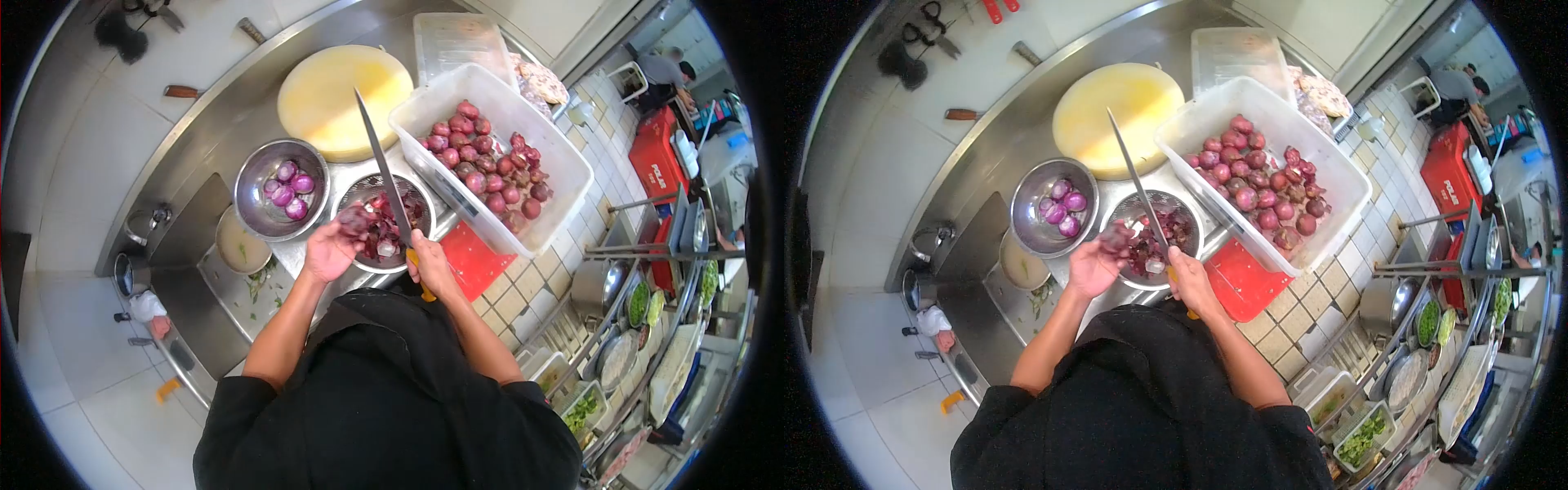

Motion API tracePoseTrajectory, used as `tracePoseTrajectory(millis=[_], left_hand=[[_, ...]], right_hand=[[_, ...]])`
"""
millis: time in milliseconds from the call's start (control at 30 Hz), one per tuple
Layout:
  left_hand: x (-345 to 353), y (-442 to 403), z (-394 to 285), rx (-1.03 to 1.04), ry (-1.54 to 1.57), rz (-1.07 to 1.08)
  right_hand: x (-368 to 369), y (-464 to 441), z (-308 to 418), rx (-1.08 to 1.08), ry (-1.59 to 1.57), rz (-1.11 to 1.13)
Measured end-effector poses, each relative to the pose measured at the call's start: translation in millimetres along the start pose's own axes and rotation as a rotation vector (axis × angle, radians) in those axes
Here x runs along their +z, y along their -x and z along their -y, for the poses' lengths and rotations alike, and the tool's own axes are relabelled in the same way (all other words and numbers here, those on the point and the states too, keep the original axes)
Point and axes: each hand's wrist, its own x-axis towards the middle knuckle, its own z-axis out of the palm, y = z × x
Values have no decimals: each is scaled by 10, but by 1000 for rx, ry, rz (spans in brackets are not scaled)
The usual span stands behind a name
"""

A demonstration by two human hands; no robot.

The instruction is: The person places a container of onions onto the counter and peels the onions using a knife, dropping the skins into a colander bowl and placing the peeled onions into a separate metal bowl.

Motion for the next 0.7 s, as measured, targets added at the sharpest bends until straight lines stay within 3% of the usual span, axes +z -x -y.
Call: tracePoseTrajectory(millis=[67, 233, 367, 400, 433, 500, 533, 600, 700], left_hand=[[-5, 0, -7, 16, -432, -147], [5, -20, -338, 402, -563, -401], [-342, -95, -836, 244, -1052, -683], [-336, -113, -865, 208, -1232, -718], [-602, -174, -928, 257, -1720, -712], [-616, -220, -881, 838, -2234, -790], [-628, -220, -862, 668, -1826, -728], [23, -149, -800, 300, -1015, -576], [289, -217, -444, 88, -483, -173]], right_hand=[[29, -28, -26, -12, 54, -43], [-132, 16, -170, 16, -9, -58], [-235, 94, -238, 18, -39, -88], [-279, 107, -254, 13, -31, -93], [-309, 125, -241, 16, -21, -110], [-333, 171, -188, 27, -6, -129], [-369, 221, -138, 40, 13, -135], [-458, 298, -139, -5, -6, -137], [-593, 493, -30, -9, -27, -127]])
